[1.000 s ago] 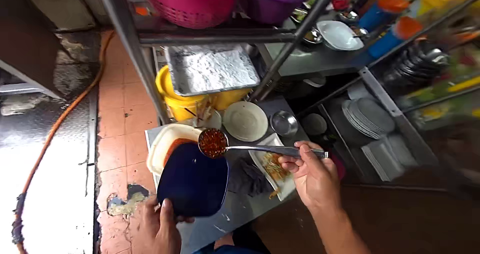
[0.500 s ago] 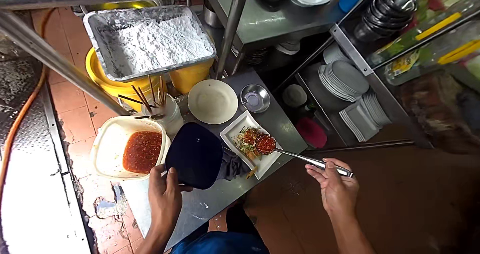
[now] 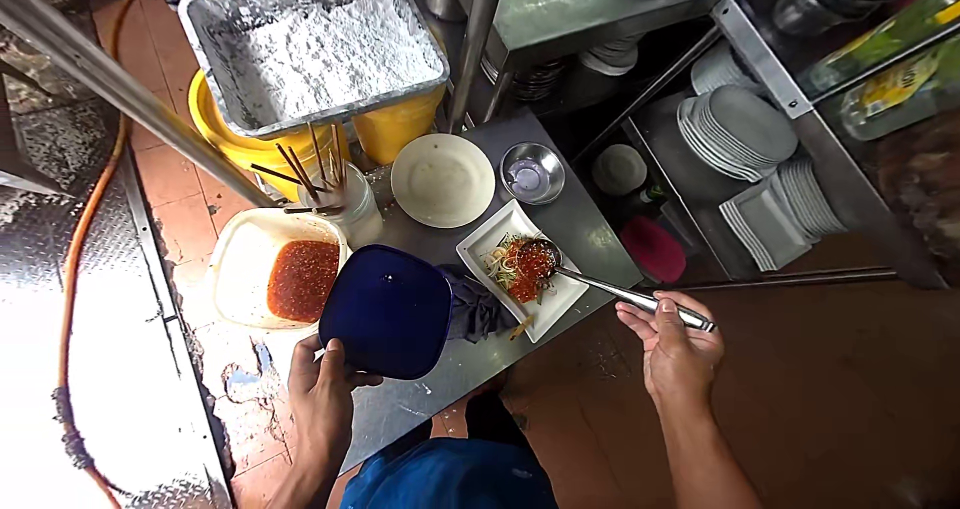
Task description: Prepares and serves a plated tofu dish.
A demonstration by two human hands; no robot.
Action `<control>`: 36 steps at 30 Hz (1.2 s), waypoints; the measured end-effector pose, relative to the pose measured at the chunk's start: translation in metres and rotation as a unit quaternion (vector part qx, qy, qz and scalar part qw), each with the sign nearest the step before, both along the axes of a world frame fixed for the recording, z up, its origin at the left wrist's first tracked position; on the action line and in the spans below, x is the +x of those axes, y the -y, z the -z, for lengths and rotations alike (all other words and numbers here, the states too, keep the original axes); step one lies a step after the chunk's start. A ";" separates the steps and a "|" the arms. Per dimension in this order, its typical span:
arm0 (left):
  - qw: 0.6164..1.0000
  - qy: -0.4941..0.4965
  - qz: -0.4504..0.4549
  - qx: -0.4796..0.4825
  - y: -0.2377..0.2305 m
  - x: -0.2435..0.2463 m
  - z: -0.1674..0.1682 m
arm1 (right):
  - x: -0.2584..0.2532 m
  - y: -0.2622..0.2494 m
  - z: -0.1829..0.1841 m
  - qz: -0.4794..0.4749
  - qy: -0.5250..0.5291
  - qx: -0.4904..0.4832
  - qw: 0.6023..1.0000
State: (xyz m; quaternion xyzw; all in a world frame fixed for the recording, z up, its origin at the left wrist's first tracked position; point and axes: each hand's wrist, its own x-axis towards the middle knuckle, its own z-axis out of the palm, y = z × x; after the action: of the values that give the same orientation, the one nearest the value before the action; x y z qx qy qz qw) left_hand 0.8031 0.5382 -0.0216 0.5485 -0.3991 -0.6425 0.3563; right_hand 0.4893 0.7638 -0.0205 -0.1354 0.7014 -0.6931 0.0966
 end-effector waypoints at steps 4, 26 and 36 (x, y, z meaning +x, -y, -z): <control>1.000 0.009 0.000 0.004 0.000 0.006 0.002 | 0.002 0.025 0.002 -0.013 -0.011 -0.014 1.000; 1.000 0.005 0.003 -0.006 -0.001 0.021 0.011 | 0.033 0.026 -0.021 -0.133 -0.236 0.112 0.956; 0.999 0.000 -0.025 -0.019 0.008 0.038 0.009 | 0.038 0.035 -0.025 -0.135 -0.269 0.140 0.943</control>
State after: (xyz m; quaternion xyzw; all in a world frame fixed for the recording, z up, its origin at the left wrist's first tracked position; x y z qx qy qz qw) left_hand 0.8408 0.5304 -0.0307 0.5514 -0.3975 -0.6256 0.3828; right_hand 0.5272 0.7287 0.0043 -0.3951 0.7665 -0.5061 0.0148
